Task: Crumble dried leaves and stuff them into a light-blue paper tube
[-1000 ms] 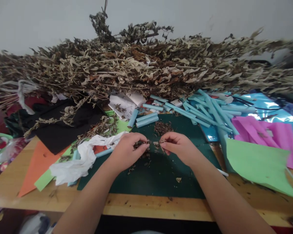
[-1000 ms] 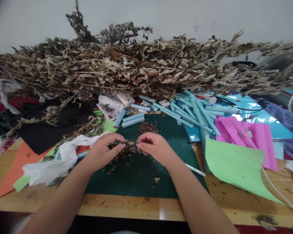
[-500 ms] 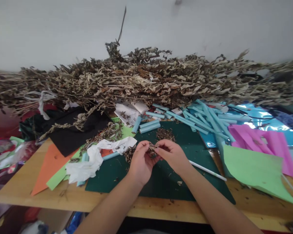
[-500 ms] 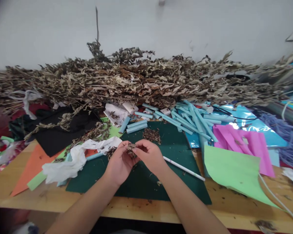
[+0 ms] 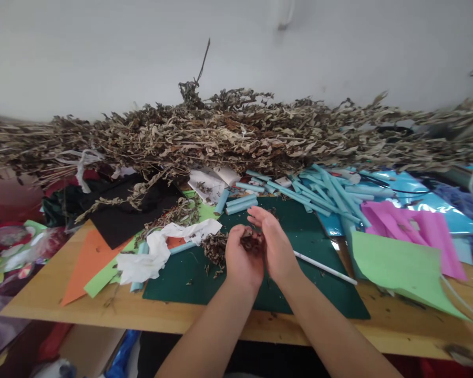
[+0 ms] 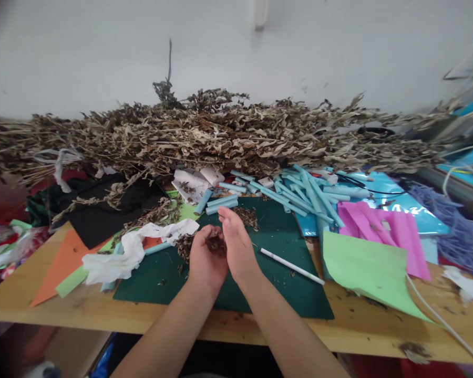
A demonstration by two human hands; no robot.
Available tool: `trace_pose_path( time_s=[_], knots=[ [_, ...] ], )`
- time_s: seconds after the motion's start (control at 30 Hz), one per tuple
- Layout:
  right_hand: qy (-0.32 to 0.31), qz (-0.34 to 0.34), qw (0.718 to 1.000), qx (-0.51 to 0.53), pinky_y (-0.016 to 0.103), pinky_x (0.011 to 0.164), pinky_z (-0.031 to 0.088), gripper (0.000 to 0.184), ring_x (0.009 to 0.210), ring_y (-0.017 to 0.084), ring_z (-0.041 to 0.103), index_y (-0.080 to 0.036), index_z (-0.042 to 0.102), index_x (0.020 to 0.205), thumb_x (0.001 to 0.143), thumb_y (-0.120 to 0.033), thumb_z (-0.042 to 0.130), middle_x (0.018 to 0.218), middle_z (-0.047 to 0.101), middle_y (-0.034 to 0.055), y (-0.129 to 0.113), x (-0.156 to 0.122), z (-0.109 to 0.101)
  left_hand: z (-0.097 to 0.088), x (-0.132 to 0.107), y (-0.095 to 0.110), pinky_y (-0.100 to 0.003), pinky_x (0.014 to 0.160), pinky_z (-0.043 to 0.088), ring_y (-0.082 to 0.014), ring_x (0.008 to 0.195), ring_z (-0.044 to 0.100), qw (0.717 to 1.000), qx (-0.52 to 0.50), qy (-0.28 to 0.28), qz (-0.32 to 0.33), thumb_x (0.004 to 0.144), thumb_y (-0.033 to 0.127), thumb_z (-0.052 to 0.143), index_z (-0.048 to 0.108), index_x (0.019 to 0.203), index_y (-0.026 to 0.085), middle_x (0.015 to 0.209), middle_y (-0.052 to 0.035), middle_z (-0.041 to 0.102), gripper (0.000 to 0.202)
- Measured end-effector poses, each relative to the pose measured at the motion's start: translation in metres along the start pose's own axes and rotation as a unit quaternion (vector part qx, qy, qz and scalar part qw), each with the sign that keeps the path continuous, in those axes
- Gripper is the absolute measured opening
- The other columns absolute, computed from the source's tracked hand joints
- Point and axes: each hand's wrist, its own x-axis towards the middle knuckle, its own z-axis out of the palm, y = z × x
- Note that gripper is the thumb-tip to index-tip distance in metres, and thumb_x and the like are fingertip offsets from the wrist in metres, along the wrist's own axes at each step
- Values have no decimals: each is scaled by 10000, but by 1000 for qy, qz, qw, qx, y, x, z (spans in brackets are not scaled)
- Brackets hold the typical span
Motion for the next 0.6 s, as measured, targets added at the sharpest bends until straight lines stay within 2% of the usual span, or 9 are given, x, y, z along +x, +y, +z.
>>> trace_pose_path(
  time_s=[0.1,0.2,0.27,0.33,0.4,0.5,0.57,0.6],
  knots=[
    [14,22,999,30,368,981,282,445,1143,174,382,-215,461,1129,817,-485,292,1228,446,55,3,7,5,1,-8,-10,-170,532,405,-64,514,507,993,91,-55,47,643,115,451,496,606,169,540,50,513,79],
    [-13,27,999,29,359,1023,204,535,1199,161,305,-209,390,1211,805,-532,259,1299,364,55,3,7,2,-3,-14,-16,-224,764,418,-112,821,556,949,259,-111,141,724,154,448,582,799,199,849,5,604,160],
    [-31,29,999,14,356,1037,165,573,1227,155,252,-214,336,1254,800,-550,239,1337,303,43,0,2,-2,-7,-14,-18,-263,947,310,-149,1099,428,905,336,-159,207,812,261,377,553,1012,211,1168,-27,496,271],
    [-51,21,998,0,346,1046,138,596,1243,150,213,-222,306,1275,795,-564,221,1354,269,26,-4,-5,-7,-10,-11,-18,-275,1030,188,-153,1239,243,867,383,-211,238,854,360,263,424,1191,218,1340,-20,305,400],
    [-75,1,997,14,329,1051,121,605,1253,143,179,-230,270,1292,797,-569,193,1368,234,3,-8,-9,-9,-11,-6,-16,-282,1055,118,-153,1277,134,833,420,-257,250,844,442,200,309,1267,235,1387,2,200,483],
    [-78,-23,995,50,321,1054,93,597,1265,135,123,-253,216,1307,803,-566,149,1387,161,-35,-11,-5,-9,-12,-2,-13,-308,1064,65,-174,1286,68,785,459,-313,272,800,530,211,254,1289,260,1395,15,171,560],
    [-43,-17,997,59,336,1054,69,598,1269,134,95,-264,192,1312,801,-570,135,1391,140,-43,-10,3,-7,-10,-1,-11,-321,1063,51,-186,1287,56,770,467,-348,259,786,548,238,278,1281,250,1392,4,185,579],
    [-24,-13,998,59,345,1054,62,609,1271,133,82,-264,174,1316,796,-578,122,1392,131,-41,-9,6,-6,-9,-1,-10,-322,1062,49,-189,1286,63,775,463,-355,243,784,551,243,303,1272,239,1386,-7,205,582]
  ],
)
